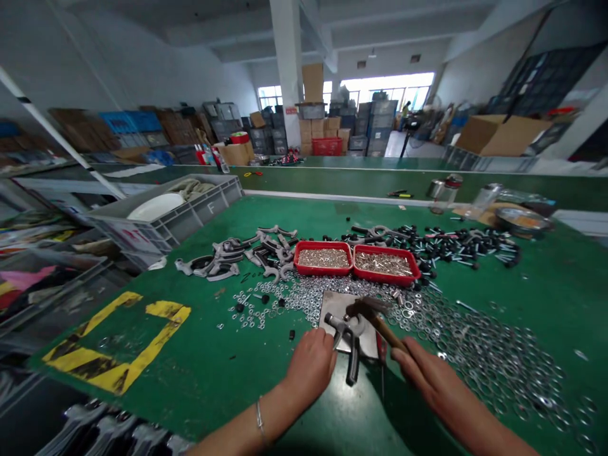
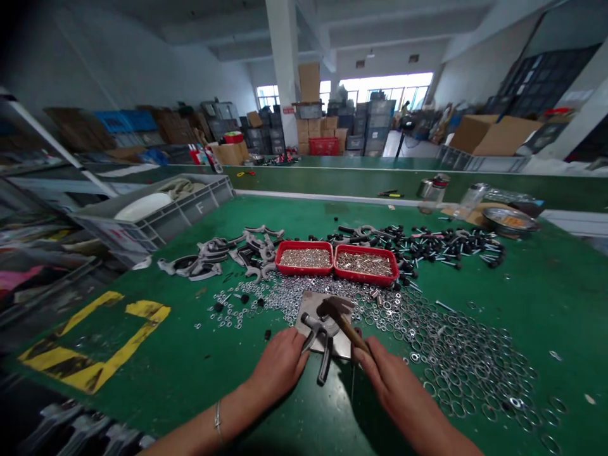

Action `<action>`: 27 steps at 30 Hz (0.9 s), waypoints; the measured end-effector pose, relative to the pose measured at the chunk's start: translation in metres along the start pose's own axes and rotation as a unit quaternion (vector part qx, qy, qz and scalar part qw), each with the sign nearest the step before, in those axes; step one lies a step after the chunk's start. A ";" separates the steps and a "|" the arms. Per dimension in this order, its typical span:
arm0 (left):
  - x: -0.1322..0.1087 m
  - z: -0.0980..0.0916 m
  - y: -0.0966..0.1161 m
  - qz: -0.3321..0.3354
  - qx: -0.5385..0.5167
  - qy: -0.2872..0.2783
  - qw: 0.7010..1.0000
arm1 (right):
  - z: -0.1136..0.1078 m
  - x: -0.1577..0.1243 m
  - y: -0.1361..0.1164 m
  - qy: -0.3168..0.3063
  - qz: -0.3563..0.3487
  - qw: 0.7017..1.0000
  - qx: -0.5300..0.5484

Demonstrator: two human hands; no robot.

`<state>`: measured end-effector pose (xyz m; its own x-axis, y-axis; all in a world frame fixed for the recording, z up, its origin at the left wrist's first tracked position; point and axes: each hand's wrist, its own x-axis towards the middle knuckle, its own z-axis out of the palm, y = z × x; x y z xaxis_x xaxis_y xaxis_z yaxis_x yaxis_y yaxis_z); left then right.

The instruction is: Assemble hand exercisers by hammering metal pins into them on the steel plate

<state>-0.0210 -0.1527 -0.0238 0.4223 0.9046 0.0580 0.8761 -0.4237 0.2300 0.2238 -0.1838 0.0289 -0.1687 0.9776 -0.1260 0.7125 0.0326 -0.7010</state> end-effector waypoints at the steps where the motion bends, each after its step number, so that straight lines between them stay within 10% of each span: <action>1: 0.001 0.001 0.000 0.005 0.004 -0.002 1.000 | 0.002 0.004 -0.005 0.012 0.003 1.000 -0.006; 7: 0.004 0.003 0.001 0.013 0.026 -0.004 1.000 | 0.008 0.025 -0.005 -0.076 0.000 0.997 -0.004; 21: 0.009 0.008 0.004 0.020 0.048 0.005 0.999 | -0.011 0.055 0.015 -0.066 0.072 0.994 0.046; 27: -0.034 -0.012 -0.030 -0.011 0.002 0.034 0.999 | -0.015 0.013 0.034 -0.058 0.241 0.902 0.353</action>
<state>-0.0647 -0.1698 -0.0213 0.3852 0.9151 0.1194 0.8862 -0.4029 0.2288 0.2561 -0.1672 0.0135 -0.0541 0.8133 -0.5793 0.1165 -0.5711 -0.8126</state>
